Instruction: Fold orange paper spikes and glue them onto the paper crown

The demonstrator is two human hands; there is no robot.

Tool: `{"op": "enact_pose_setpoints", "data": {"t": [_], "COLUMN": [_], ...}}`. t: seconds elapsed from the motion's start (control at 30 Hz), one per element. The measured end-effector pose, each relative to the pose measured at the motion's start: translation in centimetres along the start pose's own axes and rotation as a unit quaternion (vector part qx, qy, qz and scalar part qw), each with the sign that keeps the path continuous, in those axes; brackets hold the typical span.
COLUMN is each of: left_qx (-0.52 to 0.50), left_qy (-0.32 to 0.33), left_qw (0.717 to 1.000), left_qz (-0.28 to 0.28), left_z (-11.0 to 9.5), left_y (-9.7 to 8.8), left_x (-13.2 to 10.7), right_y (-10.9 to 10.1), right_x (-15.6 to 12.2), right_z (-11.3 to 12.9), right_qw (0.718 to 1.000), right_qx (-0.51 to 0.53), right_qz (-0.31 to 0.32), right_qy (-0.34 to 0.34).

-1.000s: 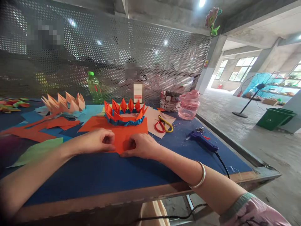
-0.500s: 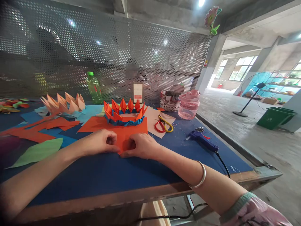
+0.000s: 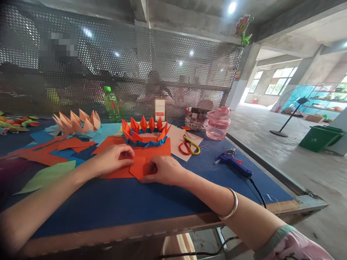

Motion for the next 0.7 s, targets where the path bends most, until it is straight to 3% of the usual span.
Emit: {"op": "enact_pose_setpoints", "data": {"t": [0.07,0.17,0.33,0.47,0.53,0.63,0.7], "left_qx": [-0.034,-0.075,-0.152,-0.254,-0.279,-0.302,-0.315], "left_qy": [0.023,0.035,-0.014,-0.055,-0.065,-0.075,-0.074], "left_qw": [0.999,0.996,0.988,0.966,0.958,0.95,0.946], "left_qz": [-0.035,-0.035,-0.002,0.006,0.005,0.013,0.023], "left_z": [-0.1,-0.3,-0.5,-0.6,-0.7,-1.0,-1.2], "left_y": [0.3,1.0,1.7,1.6,1.5,1.2,1.2], "left_x": [0.1,0.2,0.2,0.2,0.1,0.0,-0.1], "right_y": [0.1,0.1,0.2,0.3,-0.1,-1.0,-1.4], "right_x": [0.0,0.0,0.0,0.1,0.3,0.5,0.6], "right_z": [-0.1,-0.1,-0.1,-0.2,-0.3,-0.6,-0.8], "right_qw": [1.0,1.0,1.0,0.999,0.996,0.972,0.958], "right_qx": [0.007,0.008,0.002,0.019,0.045,0.06,0.067], "right_qz": [0.001,-0.003,-0.018,-0.03,-0.081,-0.224,-0.272], "right_qy": [-0.001,-0.005,-0.008,-0.006,-0.016,-0.047,-0.058]}}
Point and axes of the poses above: each hand's wrist, its own x-axis towards the middle knuckle, its own y-axis out of the palm, z = x × y, the point moved 2 cm from there along x, towards the middle knuckle, and after that the axes turned 7 degrees about -z, right-handed, at the moved point
